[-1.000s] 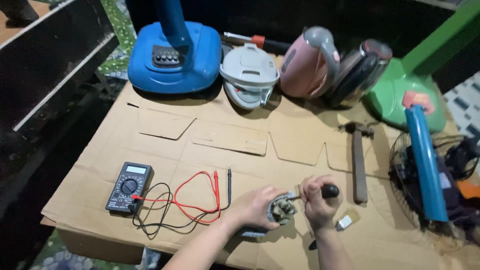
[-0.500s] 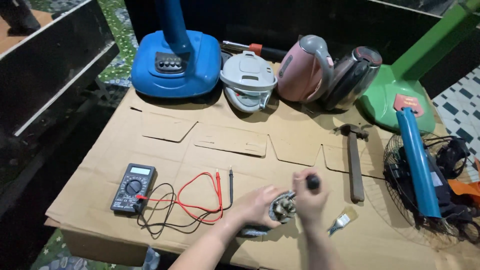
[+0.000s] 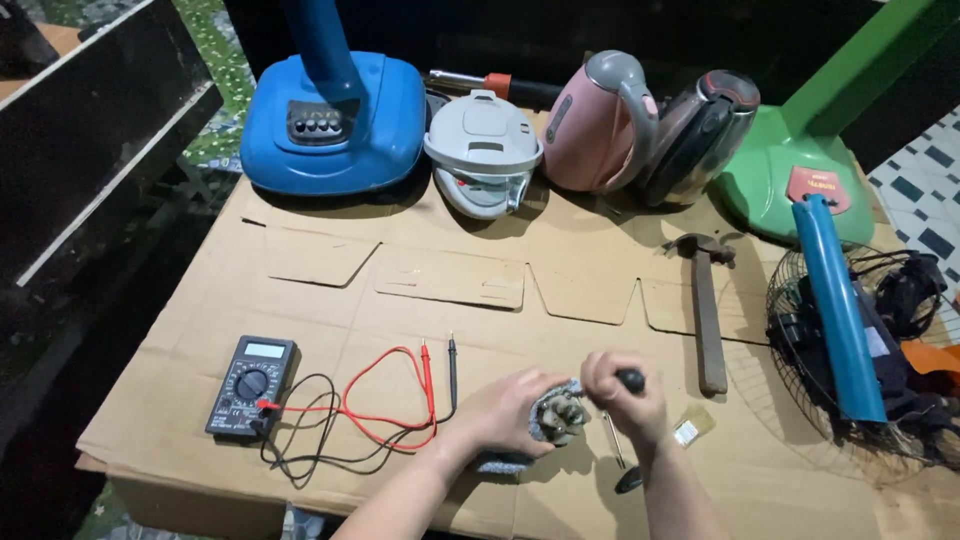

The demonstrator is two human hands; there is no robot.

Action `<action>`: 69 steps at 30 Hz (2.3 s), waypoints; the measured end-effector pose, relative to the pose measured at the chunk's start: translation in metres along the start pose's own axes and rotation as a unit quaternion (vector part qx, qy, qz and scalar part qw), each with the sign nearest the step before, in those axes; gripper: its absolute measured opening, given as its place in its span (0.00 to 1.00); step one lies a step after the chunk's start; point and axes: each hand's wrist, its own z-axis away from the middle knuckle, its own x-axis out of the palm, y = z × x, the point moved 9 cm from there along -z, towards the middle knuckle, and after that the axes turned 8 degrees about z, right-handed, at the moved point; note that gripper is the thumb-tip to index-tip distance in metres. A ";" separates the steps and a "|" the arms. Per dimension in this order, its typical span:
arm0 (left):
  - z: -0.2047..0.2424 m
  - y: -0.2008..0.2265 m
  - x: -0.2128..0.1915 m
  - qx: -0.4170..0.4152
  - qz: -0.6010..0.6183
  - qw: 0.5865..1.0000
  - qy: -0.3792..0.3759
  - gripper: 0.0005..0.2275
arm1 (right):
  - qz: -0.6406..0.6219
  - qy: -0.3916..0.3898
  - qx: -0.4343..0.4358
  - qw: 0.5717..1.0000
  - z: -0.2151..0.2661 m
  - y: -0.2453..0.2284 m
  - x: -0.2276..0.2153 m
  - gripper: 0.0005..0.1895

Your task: Testing and cleaning an appliance motor component using a multimeter, brush, and screwdriver.

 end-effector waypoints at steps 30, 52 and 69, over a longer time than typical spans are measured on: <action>0.002 0.005 -0.004 0.004 -0.013 1.000 0.018 0.36 | 0.024 0.006 -0.041 0.999 -0.006 -0.035 0.019 0.18; -0.001 -0.006 -0.002 -0.052 -0.015 0.998 -0.010 0.36 | 0.012 0.243 -0.068 0.968 0.003 -0.011 -0.016 0.11; 0.004 0.003 -0.005 -0.034 -0.006 0.999 -0.005 0.35 | 0.006 0.304 0.049 0.952 0.016 -0.002 -0.028 0.15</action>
